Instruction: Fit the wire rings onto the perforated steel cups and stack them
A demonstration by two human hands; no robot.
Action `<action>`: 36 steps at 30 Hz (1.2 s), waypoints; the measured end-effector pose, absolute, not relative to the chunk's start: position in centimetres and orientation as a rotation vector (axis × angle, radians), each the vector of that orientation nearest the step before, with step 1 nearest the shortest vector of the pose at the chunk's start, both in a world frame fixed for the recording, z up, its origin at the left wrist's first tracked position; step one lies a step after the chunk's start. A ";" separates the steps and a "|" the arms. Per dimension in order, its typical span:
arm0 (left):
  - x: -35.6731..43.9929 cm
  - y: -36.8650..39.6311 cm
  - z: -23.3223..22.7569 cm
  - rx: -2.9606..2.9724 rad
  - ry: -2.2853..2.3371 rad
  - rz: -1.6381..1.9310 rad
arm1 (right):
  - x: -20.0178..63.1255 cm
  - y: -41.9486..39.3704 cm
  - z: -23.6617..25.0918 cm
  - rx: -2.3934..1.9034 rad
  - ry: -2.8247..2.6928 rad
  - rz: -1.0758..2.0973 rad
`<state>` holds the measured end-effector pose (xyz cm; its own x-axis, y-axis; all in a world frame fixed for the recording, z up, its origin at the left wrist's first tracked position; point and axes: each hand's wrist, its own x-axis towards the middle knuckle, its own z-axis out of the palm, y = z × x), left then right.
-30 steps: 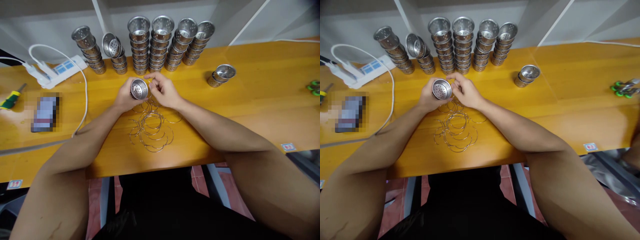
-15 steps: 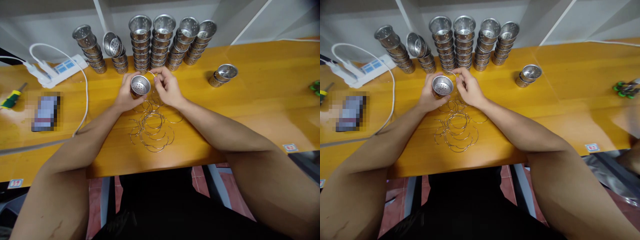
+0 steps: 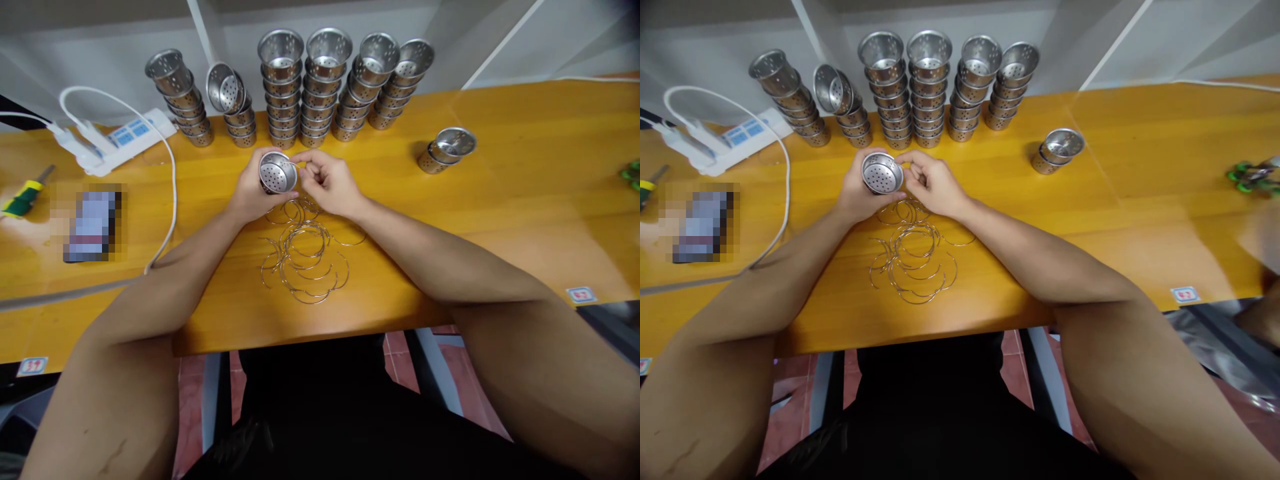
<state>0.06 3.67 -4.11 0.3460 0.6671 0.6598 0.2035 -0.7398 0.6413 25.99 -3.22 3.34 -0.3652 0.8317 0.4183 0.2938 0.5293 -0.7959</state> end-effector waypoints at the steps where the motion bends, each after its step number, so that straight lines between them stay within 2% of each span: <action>1: 0.1 3.7 -4.2 2.183 0.713 1.389 | 26.0 -3.2 3.3 -0.927 -1.911 0.781; 5: 0.0 3.6 -4.3 2.272 0.574 1.392 | 26.1 -3.1 3.3 -0.972 -1.892 0.742; 19: -0.2 3.9 -4.6 2.199 0.798 1.418 | 26.6 -1.3 0.9 -0.739 -1.922 0.624; 36: -0.2 3.6 -4.1 2.279 0.483 1.389 | 26.9 -0.9 0.6 -0.734 -1.895 0.582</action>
<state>-0.16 3.56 -4.09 0.4386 0.4989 0.7475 0.0728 -0.8487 0.5238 26.86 -0.88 0.64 -0.3340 0.7081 0.6222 0.2364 0.7019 -0.6719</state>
